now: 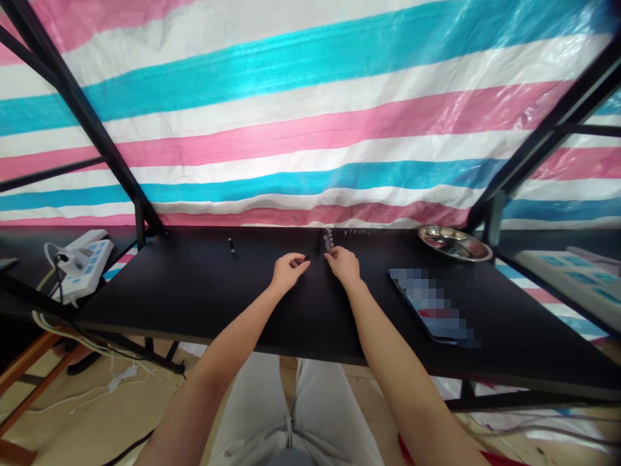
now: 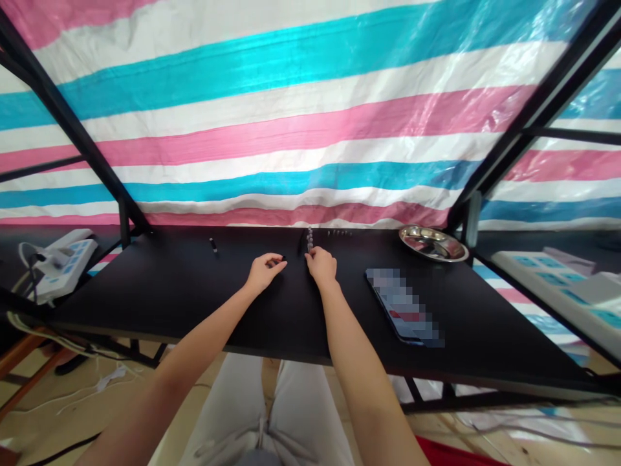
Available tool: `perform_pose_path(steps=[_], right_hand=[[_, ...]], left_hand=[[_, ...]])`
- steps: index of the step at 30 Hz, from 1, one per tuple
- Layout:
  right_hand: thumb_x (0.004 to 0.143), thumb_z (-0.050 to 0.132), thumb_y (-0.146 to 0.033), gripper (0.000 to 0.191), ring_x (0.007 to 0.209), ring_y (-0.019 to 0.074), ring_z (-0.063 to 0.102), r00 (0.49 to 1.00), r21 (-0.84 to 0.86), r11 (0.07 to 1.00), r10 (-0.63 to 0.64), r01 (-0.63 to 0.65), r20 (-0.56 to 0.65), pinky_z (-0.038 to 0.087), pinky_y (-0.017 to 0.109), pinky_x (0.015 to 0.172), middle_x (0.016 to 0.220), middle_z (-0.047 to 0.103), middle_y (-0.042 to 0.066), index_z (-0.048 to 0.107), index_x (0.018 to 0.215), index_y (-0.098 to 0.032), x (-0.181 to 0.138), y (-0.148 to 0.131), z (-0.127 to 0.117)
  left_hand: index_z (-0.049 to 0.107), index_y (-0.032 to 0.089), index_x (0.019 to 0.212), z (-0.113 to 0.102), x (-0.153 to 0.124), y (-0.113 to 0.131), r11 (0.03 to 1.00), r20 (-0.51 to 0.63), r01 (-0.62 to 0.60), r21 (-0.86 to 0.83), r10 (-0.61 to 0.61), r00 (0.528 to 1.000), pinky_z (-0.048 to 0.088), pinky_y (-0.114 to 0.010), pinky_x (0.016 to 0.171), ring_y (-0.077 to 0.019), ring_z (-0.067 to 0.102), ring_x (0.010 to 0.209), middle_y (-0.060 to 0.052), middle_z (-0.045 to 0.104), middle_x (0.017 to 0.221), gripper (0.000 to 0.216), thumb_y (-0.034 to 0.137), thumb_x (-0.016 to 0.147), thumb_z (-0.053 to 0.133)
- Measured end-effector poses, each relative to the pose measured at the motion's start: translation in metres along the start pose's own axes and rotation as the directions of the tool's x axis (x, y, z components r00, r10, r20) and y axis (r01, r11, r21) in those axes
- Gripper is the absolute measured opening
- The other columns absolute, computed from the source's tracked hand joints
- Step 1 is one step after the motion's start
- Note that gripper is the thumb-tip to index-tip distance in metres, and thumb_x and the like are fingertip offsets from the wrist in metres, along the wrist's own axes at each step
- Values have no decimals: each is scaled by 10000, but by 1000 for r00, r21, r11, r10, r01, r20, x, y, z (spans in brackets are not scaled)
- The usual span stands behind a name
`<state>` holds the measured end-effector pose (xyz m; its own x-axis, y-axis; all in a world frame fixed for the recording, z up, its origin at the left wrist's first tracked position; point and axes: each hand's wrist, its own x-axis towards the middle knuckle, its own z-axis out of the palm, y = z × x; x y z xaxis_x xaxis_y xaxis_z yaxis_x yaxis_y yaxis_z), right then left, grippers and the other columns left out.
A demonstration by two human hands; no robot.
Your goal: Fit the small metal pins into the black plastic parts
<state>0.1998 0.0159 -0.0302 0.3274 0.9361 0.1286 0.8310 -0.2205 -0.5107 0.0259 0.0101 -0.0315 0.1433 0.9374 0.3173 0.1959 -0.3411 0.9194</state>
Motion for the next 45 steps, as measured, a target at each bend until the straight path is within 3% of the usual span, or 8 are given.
perform_pose_path(steps=[3,8,15,29,45], right_hand=[[801,525,-344,195,868,211,603,1000,1,1000,-10,10,1,397,302,715,905,672,71,630,877,-198,0,1,-3],[800,529,-348,200,867,207,606,1000,-7,1000,-26,26,-7,394,301,726,895,678,70,639,870,-196,-1,3,-5],[793,533,-338,206,879,201,605,999,-23,1000,-18,19,30,398,285,733,888,683,55,655,885,-199,0,5,-5],[790,531,-351,226,877,193,606,999,-17,1000,-8,8,32,411,276,736,913,682,56,667,896,-205,1,5,-6],[790,529,-359,238,892,210,610,1000,-19,1000,-3,4,30,422,290,747,922,686,60,666,909,-206,3,7,-4]], left_hand=[[689,189,758,11,5,2,999,26,-9,42,8,1000,400,-262,627,-118,504,580,-39,655,733,143,255,631,687],[697,183,724,32,24,4,987,-29,4,161,1,1000,404,-277,641,-139,531,583,-49,659,703,109,230,626,693],[699,176,838,51,41,0,929,-40,133,346,-127,991,446,-270,747,-158,613,749,-52,690,813,182,262,685,651],[711,205,895,52,47,0,749,90,15,662,-99,991,421,-268,740,-180,587,825,-43,670,870,237,302,698,619],[699,249,958,54,49,4,684,68,55,727,-152,986,386,-296,795,-191,576,901,-40,674,953,280,386,748,575]])
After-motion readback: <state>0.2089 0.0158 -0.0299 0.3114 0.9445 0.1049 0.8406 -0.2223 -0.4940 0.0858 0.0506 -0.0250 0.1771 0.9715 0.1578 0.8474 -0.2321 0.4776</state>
